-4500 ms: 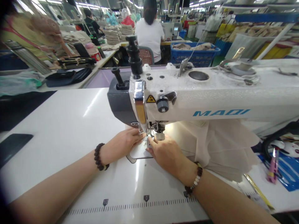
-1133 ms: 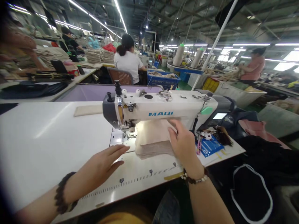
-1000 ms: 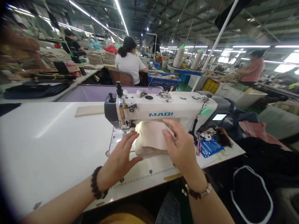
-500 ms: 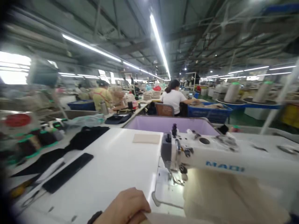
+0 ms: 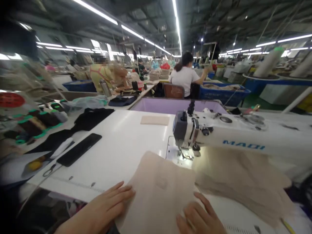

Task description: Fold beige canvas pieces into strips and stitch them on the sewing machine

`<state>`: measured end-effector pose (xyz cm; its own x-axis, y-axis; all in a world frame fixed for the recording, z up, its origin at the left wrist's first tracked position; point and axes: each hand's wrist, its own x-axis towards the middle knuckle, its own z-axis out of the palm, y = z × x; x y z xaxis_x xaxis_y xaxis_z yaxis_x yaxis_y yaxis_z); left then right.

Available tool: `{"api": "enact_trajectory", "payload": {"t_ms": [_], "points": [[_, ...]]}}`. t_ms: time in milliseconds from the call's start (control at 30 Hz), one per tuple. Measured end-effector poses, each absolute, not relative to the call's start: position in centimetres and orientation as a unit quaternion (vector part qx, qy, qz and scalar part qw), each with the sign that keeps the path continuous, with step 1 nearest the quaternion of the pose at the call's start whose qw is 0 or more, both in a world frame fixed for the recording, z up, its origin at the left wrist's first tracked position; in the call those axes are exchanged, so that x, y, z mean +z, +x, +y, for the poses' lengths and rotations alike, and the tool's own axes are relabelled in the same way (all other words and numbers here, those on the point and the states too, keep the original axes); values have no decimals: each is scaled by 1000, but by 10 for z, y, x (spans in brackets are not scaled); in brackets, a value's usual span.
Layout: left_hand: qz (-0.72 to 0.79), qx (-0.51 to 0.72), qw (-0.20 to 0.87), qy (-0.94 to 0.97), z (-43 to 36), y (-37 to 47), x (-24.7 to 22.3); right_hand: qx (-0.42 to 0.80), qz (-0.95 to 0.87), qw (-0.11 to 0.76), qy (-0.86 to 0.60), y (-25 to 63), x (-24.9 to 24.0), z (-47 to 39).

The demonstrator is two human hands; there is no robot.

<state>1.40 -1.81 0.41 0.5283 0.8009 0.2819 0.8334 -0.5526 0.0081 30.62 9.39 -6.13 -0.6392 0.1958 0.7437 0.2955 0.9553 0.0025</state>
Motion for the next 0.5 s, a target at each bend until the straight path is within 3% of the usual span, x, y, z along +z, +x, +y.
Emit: {"api": "enact_trajectory", "payload": {"t_ms": [67,233,367,500], "points": [[-488,-96,0,-867,-22,16,-15,-10,-918,369,-143,301,-62,84],[-580,-171,-158,-781,-13,15,-28,144,-936,245,-209,304,-53,77],[-618,-258,-316,-672,8,12,-28,258,-893,227,-289,301,-45,85],[-538,-362,-494,-579,23,10,-31,354,-822,235,-379,294,-41,101]]}}
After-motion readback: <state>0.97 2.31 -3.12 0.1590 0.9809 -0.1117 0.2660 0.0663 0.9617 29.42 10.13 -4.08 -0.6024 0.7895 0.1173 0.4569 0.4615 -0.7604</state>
